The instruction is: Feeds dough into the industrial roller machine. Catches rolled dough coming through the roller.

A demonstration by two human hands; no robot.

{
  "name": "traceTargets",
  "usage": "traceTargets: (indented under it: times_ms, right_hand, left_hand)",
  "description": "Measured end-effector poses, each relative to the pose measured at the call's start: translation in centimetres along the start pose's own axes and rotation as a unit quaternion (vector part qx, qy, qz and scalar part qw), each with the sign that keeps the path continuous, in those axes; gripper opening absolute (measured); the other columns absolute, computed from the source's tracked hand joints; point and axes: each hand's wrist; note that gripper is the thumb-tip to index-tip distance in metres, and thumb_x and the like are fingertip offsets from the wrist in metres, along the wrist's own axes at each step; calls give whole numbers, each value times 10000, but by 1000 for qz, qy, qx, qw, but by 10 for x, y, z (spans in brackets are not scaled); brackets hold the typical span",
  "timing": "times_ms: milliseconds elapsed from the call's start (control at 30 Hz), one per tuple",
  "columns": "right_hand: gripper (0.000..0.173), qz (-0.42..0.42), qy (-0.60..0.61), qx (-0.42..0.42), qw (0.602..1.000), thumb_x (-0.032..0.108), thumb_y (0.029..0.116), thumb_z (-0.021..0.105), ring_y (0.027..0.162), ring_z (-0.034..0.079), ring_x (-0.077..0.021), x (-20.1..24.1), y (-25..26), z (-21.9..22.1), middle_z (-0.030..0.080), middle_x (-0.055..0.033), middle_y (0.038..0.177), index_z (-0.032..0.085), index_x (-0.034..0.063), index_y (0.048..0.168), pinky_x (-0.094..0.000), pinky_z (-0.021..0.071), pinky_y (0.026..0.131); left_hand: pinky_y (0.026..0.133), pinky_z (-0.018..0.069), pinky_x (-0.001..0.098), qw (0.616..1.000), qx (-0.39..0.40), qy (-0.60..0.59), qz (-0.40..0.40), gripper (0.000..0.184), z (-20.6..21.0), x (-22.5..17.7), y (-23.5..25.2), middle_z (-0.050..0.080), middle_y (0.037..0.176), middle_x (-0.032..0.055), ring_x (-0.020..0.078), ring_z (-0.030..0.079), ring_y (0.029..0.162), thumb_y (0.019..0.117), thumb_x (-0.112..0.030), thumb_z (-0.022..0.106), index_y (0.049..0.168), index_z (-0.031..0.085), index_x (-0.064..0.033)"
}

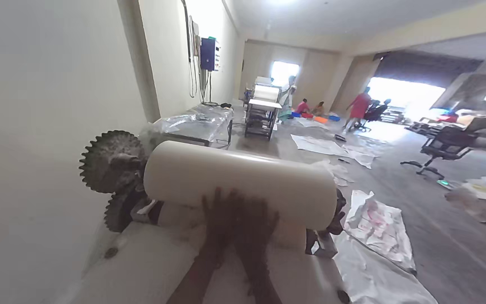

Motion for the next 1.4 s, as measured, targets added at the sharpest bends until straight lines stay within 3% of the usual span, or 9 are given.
traceTargets:
  times_ms: [300, 567, 700, 833, 1033, 1100, 1200, 1300, 1400]
  right_hand:
    - [476, 1, 16, 19, 1000, 310, 996, 469, 1376, 479, -511, 1, 4, -4, 618, -175, 1419, 678, 46, 1333, -835, 190, 1074]
    - [521, 1, -21, 41, 999, 418, 1028, 447, 1435, 452, -408, -4, 0, 4, 560, -118, 1499, 618, 125, 1425, -790, 194, 1115]
    - [533, 112, 13, 237, 965, 400, 1023, 535, 1519, 308, -399, 12, 25, -34, 445, -121, 1594, 537, 171, 1504, -740, 61, 1192]
    - [527, 123, 2, 278, 952, 429, 1030, 528, 1544, 262, -366, 11, 26, -27, 417, -77, 1619, 524, 228, 1517, -747, 29, 1188]
    - [490, -6, -16, 45, 999, 419, 998, 520, 1406, 482, -424, -6, -1, 8, 595, -81, 1470, 645, 176, 1405, -835, 186, 1075]
    - [483, -5, -11, 46, 999, 417, 997, 532, 1426, 471, -383, -7, -3, 11, 581, -47, 1489, 632, 207, 1421, -819, 188, 1092]
    - [474, -1, 12, 38, 999, 393, 1003, 535, 1429, 467, -384, -8, -3, 10, 578, -75, 1489, 628, 189, 1421, -823, 194, 1088]
    - [500, -15, -66, 21, 998, 433, 983, 505, 1392, 503, -416, -9, -4, 15, 617, -98, 1442, 663, 167, 1376, -818, 225, 1065]
    - [697, 36, -86, 129, 987, 584, 880, 608, 1457, 398, -446, -9, -1, 16, 539, -125, 1519, 609, 168, 1439, -817, 119, 1124]
  left_hand:
    - [1029, 233, 831, 998, 56, -13, -14, 491, -7, -6, 2, 639, 1404, 120, 565, 470, 1349, 1018, -302, 364, 1315, 697, -97]
    - [1051, 185, 837, 998, 58, -25, -17, 502, -1, -4, -1, 613, 1436, 126, 566, 435, 1377, 1049, -328, 347, 1364, 659, -92]
    - [1062, 210, 821, 998, 51, -6, -24, 564, -4, -8, 2, 631, 1392, 190, 594, 457, 1342, 1056, -388, 323, 1368, 638, -40]
    - [1100, 157, 815, 985, 153, 12, -80, 484, -10, -11, 9, 614, 1419, 177, 572, 414, 1389, 995, -293, 464, 1384, 637, -63]
    - [1084, 143, 832, 989, 137, 16, -61, 519, 2, -4, 1, 603, 1429, 188, 610, 395, 1379, 1035, -358, 391, 1382, 638, -62]
    - [1096, 150, 821, 986, 151, 8, -74, 468, 0, -5, 3, 615, 1411, 194, 604, 404, 1376, 1015, -303, 446, 1363, 656, -72]
    - [1177, 22, 761, 937, 328, -29, -114, 502, -27, -9, 21, 442, 1591, 127, 526, 205, 1513, 1073, -307, 354, 1520, 499, -130]
    - [1112, 127, 817, 981, 168, -87, -36, 456, 13, 18, -17, 635, 1401, 140, 547, 403, 1408, 1049, -332, 411, 1351, 667, -106]
    - [1170, 51, 766, 940, 325, -56, -90, 470, 14, 20, -13, 549, 1491, 162, 496, 352, 1455, 1035, -385, 506, 1424, 609, -142]
Point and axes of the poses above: each hand's wrist, its own y-axis towards the middle knuckle, its own z-axis out of the palm, x = y × z
